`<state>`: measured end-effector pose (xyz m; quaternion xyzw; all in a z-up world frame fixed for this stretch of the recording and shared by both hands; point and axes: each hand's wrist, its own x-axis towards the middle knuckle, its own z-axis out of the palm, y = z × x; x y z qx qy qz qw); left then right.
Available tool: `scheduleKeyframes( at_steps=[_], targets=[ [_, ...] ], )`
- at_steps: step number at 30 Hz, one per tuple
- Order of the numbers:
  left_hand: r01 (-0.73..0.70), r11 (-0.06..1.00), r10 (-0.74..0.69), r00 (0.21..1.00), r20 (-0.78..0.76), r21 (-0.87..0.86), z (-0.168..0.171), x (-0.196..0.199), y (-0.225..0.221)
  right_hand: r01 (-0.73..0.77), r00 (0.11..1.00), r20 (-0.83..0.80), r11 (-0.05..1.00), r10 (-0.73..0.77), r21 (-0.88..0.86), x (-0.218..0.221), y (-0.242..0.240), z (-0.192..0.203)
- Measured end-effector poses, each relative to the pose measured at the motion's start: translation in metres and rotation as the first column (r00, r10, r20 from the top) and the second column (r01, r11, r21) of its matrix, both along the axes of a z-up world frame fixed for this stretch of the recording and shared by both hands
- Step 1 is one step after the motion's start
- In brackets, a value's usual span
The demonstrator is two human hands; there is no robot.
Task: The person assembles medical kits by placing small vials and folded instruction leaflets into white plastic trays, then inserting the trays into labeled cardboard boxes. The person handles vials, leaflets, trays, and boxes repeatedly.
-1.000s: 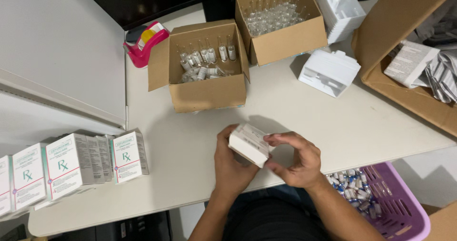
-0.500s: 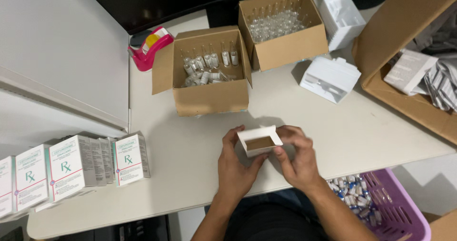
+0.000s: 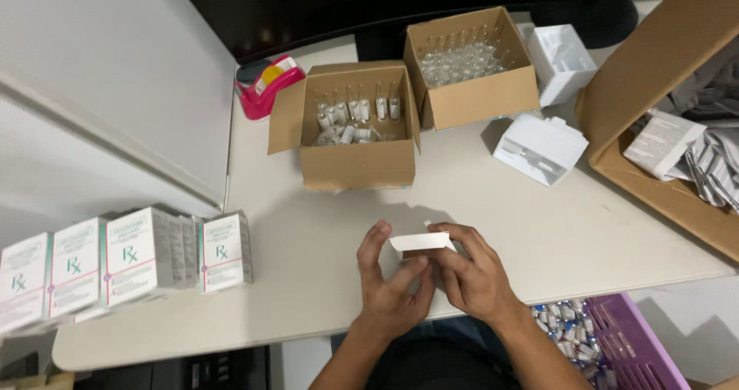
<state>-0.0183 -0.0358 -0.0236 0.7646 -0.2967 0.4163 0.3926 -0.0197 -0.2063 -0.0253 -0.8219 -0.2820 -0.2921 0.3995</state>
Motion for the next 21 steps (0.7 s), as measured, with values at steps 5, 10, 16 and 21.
scheduleKeyframes(
  at_steps=[5, 10, 16, 21],
  targets=[
    [0.054, 0.998, -0.06, 0.978, -0.201, -0.037, 0.001, -0.003, 0.004, -0.043, 0.997, 0.07, 0.996, 0.038, 0.073, -0.001, 0.001, -0.008],
    [0.072, 0.966, -0.155, 0.931, -0.331, -0.25, -0.009, -0.002, 0.007, 0.013, 0.997, 0.075, 0.996, -0.02, 0.09, 0.0, -0.002, -0.014],
    [0.174, 0.832, -0.401, 0.845, -0.354, -0.526, -0.025, -0.004, 0.007, 0.063, 0.996, 0.054, 0.994, -0.068, 0.084, 0.0, -0.005, -0.018],
    [0.269, 0.74, -0.53, 0.797, -0.288, -0.617, -0.03, -0.004, 0.007, 0.028, 0.999, 0.028, 0.986, -0.033, 0.164, 0.002, -0.006, -0.025]
  ],
)
